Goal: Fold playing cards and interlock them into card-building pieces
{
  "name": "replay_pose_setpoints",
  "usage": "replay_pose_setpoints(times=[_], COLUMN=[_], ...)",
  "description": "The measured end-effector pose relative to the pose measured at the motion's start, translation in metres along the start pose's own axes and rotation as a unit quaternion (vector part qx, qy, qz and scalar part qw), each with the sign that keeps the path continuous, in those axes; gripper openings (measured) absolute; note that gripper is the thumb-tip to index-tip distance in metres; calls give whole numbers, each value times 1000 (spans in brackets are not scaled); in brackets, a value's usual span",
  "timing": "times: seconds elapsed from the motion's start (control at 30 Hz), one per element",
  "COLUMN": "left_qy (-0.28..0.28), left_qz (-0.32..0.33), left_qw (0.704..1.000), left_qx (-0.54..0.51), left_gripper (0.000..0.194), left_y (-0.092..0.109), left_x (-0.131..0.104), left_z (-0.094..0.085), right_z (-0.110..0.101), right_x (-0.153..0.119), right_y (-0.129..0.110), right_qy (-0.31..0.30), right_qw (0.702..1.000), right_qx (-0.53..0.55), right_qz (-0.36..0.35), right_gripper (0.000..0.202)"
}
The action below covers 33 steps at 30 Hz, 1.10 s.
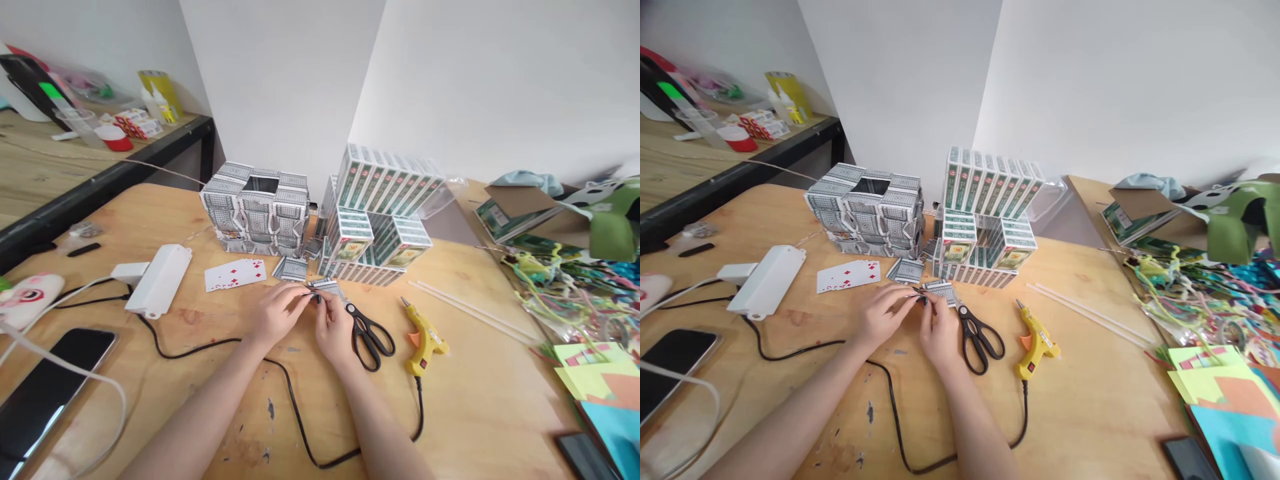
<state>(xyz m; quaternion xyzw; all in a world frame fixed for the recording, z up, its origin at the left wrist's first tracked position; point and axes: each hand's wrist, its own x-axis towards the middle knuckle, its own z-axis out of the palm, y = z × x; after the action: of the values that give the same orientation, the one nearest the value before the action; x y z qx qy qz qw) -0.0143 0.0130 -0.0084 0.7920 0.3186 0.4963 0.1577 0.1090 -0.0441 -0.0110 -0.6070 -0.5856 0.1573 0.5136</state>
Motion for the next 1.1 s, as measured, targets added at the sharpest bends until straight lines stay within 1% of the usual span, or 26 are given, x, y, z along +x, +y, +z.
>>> replay_pose_setpoints(times=[0.23, 0.4, 0.67, 0.83, 0.97, 1.1], left_qy=[-11, -2, -37, -63, -61, -42], left_qz=[6, -3, -35, -71, -90, -87], left_qw=[999, 998, 997, 994, 993, 995], left_qx=[39, 55, 63, 56, 40, 23], left_gripper=[17, 20, 26, 29, 29, 26], left_y=[4, 5, -1, -4, -5, -1], left_x=[-2, -2, -5, -6, -6, -4], left_z=[-1, 1, 2, 1, 1, 0], right_z=[1, 0, 0, -2, -3, -1], right_x=[-1, 1, 0, 1, 3, 3], right_y=[4, 3, 7, 4, 4, 7], right_qy=[34, 47, 9, -18, -24, -14], right_qw=[999, 998, 999, 999, 998, 997], right_qx=[-4, 1, 5, 40, 61, 67], right_qz=[27, 30, 34, 18, 25, 32], right_gripper=[18, 18, 23, 26, 28, 25])
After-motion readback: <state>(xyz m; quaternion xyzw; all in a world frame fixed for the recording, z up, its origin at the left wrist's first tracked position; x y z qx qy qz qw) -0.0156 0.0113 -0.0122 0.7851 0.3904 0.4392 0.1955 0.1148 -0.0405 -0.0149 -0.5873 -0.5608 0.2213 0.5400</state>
